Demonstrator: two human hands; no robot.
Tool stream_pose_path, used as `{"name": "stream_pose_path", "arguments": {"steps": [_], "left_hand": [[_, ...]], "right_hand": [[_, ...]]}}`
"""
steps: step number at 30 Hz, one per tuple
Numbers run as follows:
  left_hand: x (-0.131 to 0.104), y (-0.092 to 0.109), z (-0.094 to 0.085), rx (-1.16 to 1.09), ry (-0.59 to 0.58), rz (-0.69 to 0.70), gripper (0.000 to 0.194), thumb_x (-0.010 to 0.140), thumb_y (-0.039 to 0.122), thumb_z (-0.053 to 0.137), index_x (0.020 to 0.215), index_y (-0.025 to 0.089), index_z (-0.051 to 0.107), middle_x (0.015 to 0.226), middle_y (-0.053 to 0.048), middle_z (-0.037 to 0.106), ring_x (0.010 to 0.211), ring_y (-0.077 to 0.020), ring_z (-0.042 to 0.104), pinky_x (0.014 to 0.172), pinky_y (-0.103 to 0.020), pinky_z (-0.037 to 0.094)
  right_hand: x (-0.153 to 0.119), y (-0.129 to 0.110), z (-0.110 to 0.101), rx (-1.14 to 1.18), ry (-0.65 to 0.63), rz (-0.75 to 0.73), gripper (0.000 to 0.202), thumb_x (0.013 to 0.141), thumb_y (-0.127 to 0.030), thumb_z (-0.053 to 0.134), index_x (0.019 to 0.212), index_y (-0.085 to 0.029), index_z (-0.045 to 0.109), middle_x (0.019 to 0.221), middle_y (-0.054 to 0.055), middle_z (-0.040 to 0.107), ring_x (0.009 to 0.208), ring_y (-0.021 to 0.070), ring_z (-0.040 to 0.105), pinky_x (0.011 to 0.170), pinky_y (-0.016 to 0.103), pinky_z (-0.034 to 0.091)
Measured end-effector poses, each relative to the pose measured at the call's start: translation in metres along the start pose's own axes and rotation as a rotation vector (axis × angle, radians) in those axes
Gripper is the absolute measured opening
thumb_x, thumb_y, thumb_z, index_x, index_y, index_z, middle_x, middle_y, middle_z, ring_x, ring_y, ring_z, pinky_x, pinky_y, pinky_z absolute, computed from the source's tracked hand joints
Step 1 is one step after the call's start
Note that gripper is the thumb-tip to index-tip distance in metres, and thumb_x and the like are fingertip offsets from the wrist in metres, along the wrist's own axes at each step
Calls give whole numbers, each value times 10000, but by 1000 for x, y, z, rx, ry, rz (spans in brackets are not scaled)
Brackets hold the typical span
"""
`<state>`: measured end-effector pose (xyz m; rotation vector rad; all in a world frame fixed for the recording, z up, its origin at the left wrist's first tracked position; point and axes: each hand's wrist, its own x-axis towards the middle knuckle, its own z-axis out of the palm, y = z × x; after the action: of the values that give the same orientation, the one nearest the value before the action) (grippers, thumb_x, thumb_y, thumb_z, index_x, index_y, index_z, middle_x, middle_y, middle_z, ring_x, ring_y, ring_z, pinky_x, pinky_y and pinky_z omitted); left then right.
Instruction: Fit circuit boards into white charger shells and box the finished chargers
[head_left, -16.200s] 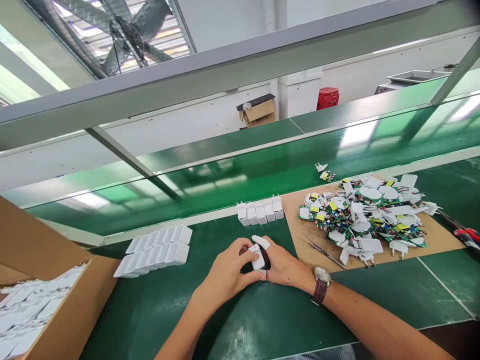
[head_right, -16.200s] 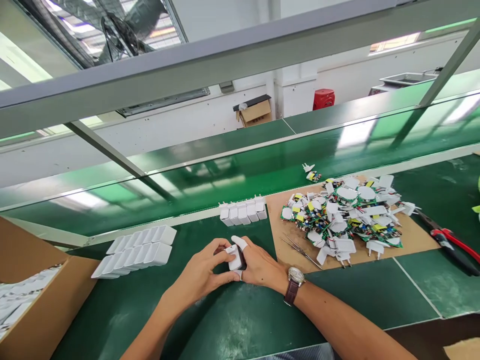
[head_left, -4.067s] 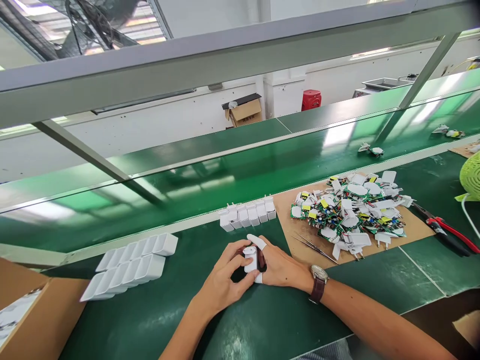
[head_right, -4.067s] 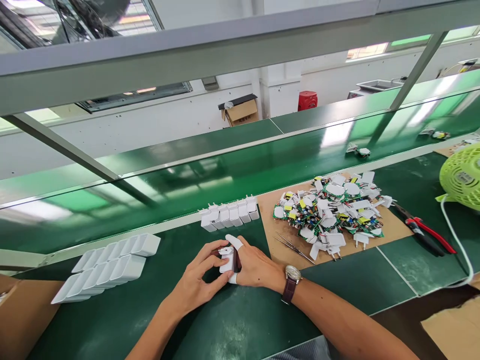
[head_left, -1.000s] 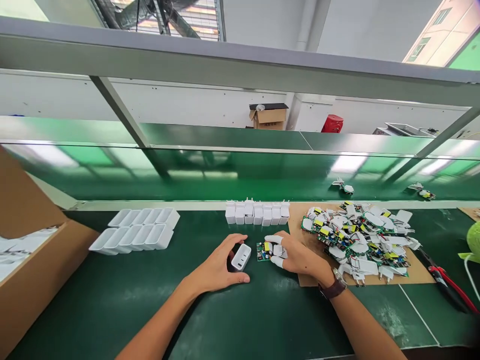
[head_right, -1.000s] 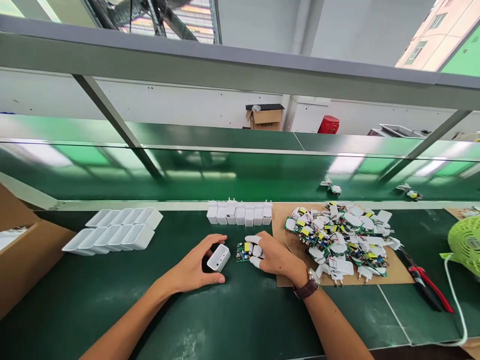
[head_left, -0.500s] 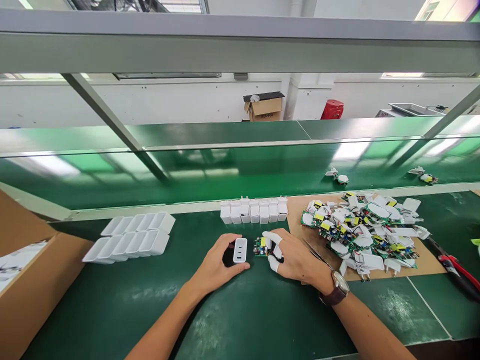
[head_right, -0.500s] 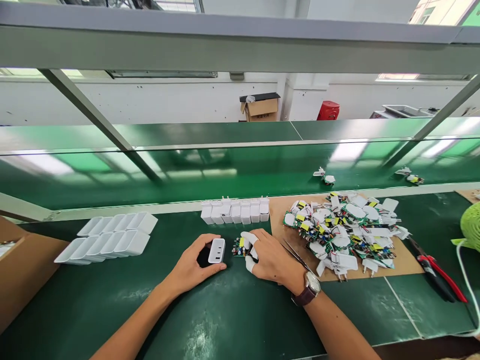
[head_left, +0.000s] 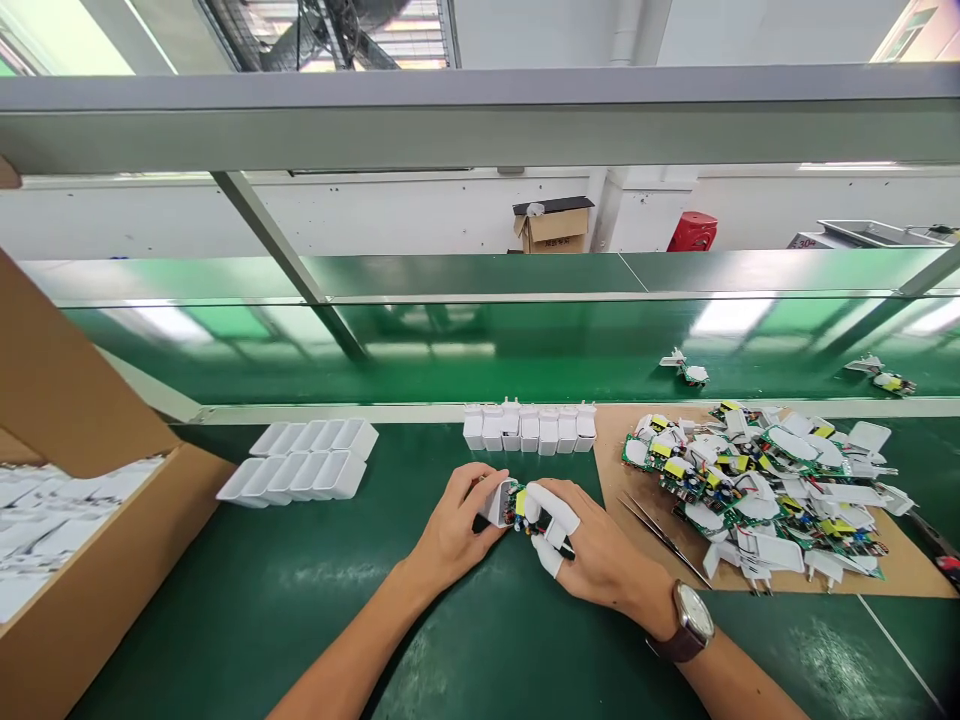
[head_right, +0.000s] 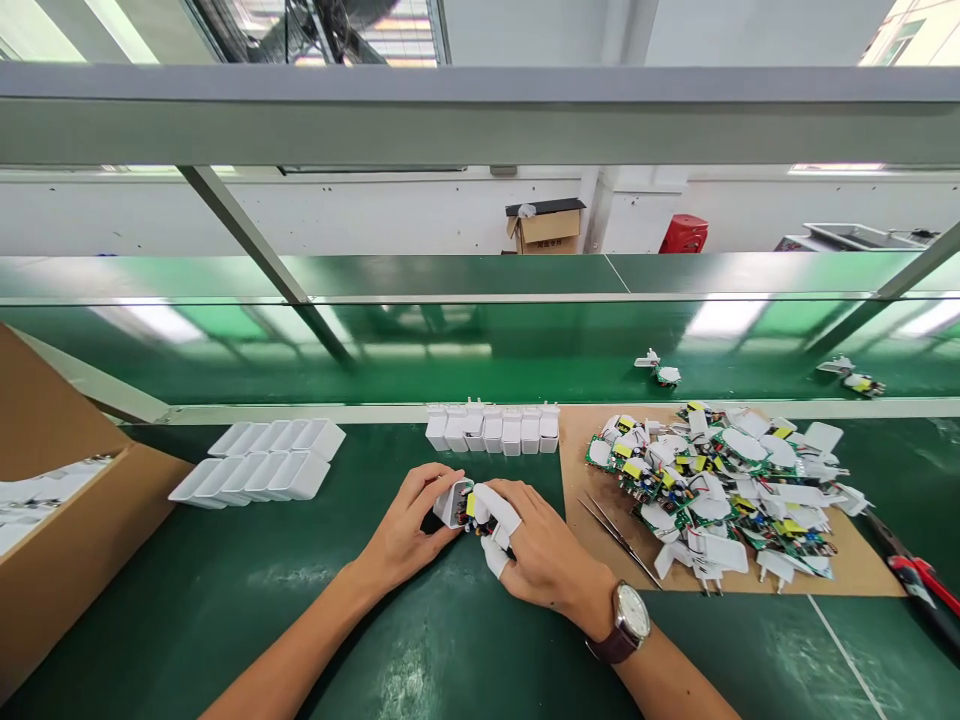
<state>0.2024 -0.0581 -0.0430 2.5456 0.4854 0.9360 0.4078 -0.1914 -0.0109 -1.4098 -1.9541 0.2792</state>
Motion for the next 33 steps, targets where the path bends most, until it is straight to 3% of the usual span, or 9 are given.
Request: {"name": "stream_pose_path", "arguments": {"steps": [8, 15, 33], "left_hand": [[0, 2, 1, 11, -26, 29, 618, 960, 169, 635, 1520, 295, 404, 1264, -137, 548, 1183, -278, 584, 956, -420, 585], [0, 2, 2, 32, -19, 63, 607, 954, 126, 619, 1515, 255, 427, 1255, -151, 555, 1172, -278, 583, 934, -414, 588], [1, 7, 1, 9, -42, 36, 621, 956, 170, 655, 1520, 260, 412, 1257, -143, 547, 1166, -278, 583, 961, -431, 572]], "right_hand": [[2, -3, -1, -85, 27, -35, 767, 867, -52, 478, 1578, -233, 251, 1318, 159, 613, 1132, 315, 618, 932, 501, 578], [2, -4, 0, -106, 64, -48, 730, 868, -37, 470, 1559, -201, 301, 1264, 156, 641, 1001, 292, 619, 841, 464, 589], [0, -1, -1, -131, 28, -49, 696, 879, -70, 493, 1546, -164, 316, 1282, 176, 636, 1007, 303, 614, 901, 509, 575]]}}
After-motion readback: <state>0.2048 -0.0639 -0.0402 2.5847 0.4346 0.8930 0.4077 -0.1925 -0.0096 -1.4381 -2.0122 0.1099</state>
